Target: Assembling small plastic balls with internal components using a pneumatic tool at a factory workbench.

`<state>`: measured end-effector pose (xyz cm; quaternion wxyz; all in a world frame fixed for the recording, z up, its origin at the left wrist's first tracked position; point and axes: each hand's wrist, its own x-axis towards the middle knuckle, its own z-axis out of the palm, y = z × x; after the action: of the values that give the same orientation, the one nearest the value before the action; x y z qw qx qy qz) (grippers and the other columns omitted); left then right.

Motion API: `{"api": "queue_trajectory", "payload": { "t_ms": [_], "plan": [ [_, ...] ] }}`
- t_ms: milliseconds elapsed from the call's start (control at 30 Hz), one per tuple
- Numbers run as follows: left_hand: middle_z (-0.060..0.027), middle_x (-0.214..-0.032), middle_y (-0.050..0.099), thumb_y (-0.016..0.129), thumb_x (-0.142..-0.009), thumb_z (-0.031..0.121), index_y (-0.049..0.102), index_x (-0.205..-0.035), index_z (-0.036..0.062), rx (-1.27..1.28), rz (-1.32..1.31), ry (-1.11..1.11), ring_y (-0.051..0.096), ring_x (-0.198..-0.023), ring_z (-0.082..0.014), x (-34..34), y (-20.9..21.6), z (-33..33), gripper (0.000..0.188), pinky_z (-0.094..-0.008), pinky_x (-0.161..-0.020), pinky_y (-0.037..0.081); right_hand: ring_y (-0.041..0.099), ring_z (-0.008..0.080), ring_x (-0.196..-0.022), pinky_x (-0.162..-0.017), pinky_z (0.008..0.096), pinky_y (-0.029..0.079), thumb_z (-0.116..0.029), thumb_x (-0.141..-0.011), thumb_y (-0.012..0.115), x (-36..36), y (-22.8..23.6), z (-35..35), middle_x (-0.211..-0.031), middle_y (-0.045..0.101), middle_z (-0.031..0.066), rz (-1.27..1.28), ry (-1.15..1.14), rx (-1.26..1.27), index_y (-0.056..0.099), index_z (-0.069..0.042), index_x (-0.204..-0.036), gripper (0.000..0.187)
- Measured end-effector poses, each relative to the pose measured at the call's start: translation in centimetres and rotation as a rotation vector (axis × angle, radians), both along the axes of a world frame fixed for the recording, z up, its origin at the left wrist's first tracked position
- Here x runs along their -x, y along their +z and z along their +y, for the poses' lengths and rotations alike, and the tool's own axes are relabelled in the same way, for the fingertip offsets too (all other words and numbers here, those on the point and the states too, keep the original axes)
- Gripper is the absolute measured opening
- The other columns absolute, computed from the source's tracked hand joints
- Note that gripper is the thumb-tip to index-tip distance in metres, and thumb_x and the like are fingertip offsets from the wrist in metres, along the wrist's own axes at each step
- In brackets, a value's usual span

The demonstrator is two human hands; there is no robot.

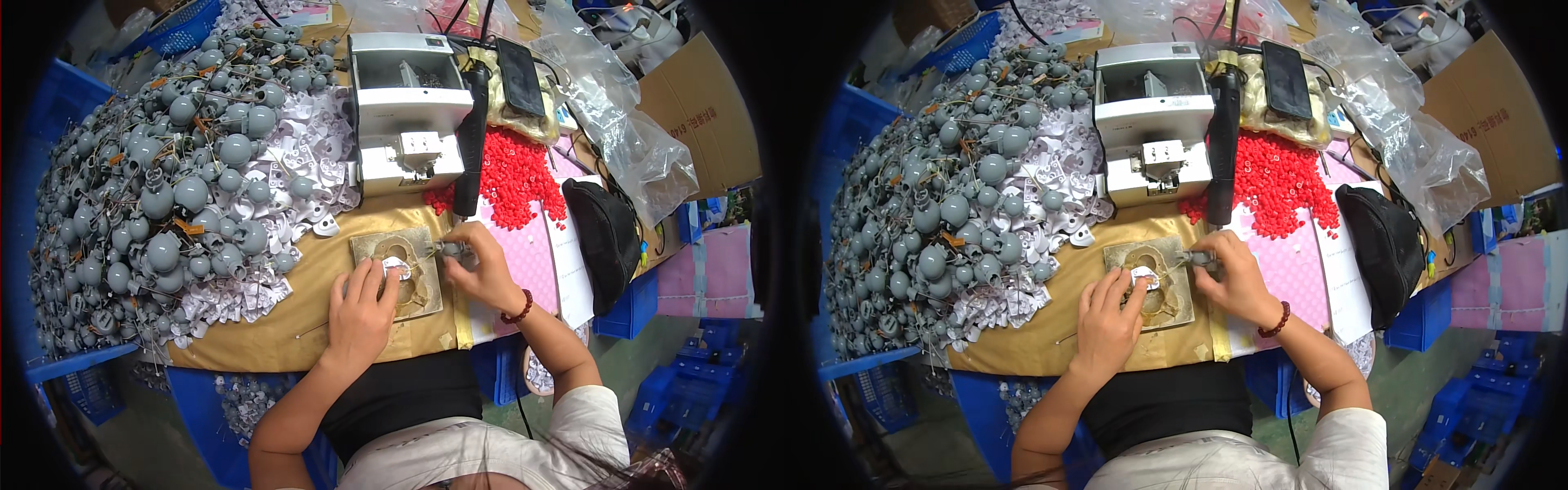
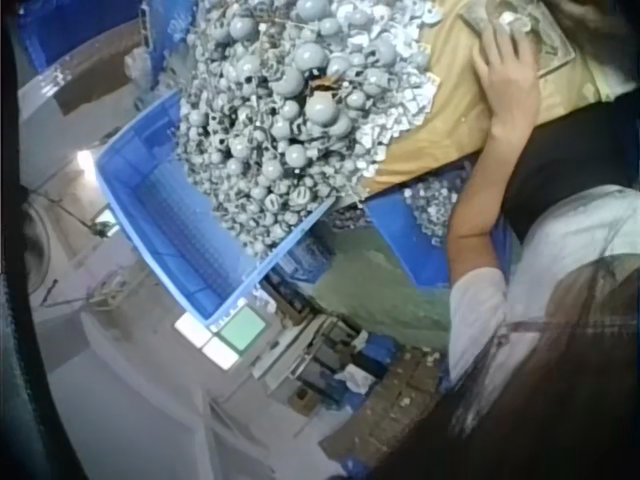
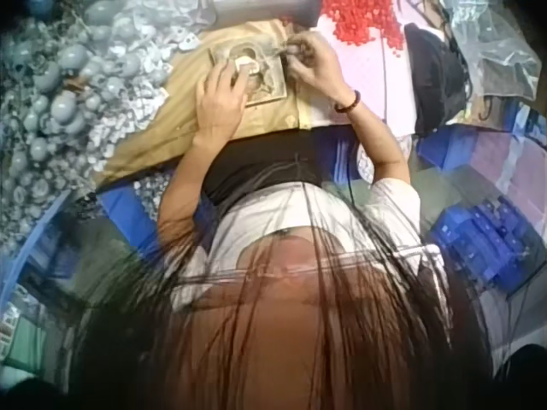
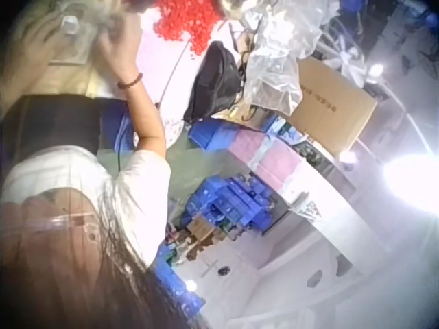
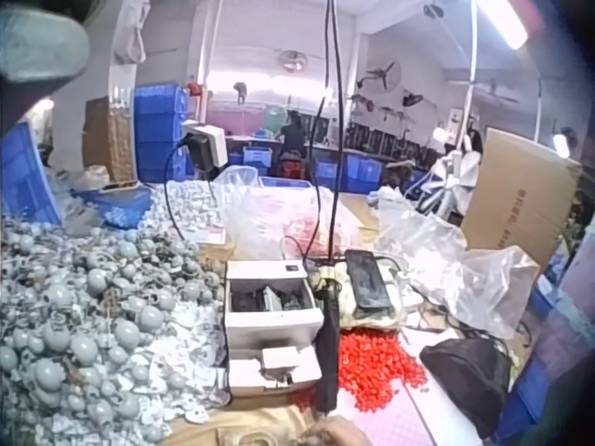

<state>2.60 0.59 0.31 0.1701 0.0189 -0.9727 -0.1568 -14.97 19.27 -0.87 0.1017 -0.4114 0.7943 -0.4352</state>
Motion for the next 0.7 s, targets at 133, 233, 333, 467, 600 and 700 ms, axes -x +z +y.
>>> {"api": "queue_trajectory", "payload": {
  "t_ms": [133,233,333,467,600,700],
  "plan": [
    [-0.0191,-0.128,0.061,0.065,-0.084,0.009,0.066,-0.123,0.0016,0.009,0.006,0.002,0.056,-0.124,-0.032,0.0,-0.1,-0.1,0.04,-0.0489,-0.1,0.044,0.05,0.0021,-0.068,-0.058,0.0203,0.041,-0.012,-0.094,0.072,0.1,0.9,-0.9,-0.088,0.06,-0.0034,-0.647,-0.075,0.142,0.062,-0.005,-0.114,0.024],
    [-0.0189,-0.127,0.062,0.065,-0.084,0.009,0.066,-0.122,0.0015,0.011,0.012,0.002,0.057,-0.124,-0.0317,0.0,-0.1,-0.1,0.039,-0.0485,-0.1,0.044,0.05,0.0032,-0.067,-0.056,0.0206,0.039,-0.009,-0.096,0.071,1.3,1.3,-0.9,-0.089,0.061,-0.0027,-1.11,0.06,0.222,0.063,-0.006,-0.118,0.024],
    [-0.0186,-0.126,0.062,0.065,-0.084,0.009,0.067,-0.122,0.0016,0.013,0.016,0.001,0.057,-0.123,-0.0317,0.0,-0.1,-0.1,0.039,-0.0482,-0.101,0.044,0.051,0.004,-0.068,-0.055,0.02,0.039,-0.005,-0.095,0.071,1.2,1.0,-1.4,-0.093,0.061,-0.0019,-1.314,0.169,0.353,0.063,-0.005,-0.122,0.028],
    [-0.0184,-0.126,0.063,0.065,-0.084,0.01,0.067,-0.121,0.0016,0.009,0.019,-0.001,0.058,-0.122,-0.0317,0.1,-0.2,-0.2,0.038,-0.0478,-0.101,0.044,0.055,0.0046,-0.071,-0.056,0.0204,0.042,-0.002,-0.094,0.07,0.6,1.6,-2.7,-0.104,0.066,0.0019,-1.295,0.219,0.394,0.061,-0.003,-0.129,0.036],
    [-0.0185,-0.125,0.063,0.064,-0.085,0.01,0.068,-0.119,0.0011,0.002,0.024,-0.014,0.058,-0.121,-0.0317,0.1,0.0,-0.4,0.035,-0.0471,-0.101,0.045,0.059,0.0058,-0.07,-0.06,0.0223,0.047,-0.005,-0.092,0.075,1.2,2.2,-3.5,-0.104,0.073,0.0064,-1.351,0.238,0.292,0.064,-0.002,-0.128,0.038],
    [-0.0183,-0.124,0.063,0.065,-0.085,0.011,0.068,-0.117,0.0014,-0.002,0.041,-0.026,0.058,-0.121,-0.0319,0.2,-0.2,-0.6,0.034,-0.0471,-0.101,0.045,0.062,0.0067,-0.07,-0.062,0.0234,0.05,-0.013,-0.088,0.081,0.8,1.5,-4.5,-0.096,0.075,0.0052,-1.03,0.225,0.102,0.07,0.0,-0.118,0.034]
  ]
}}
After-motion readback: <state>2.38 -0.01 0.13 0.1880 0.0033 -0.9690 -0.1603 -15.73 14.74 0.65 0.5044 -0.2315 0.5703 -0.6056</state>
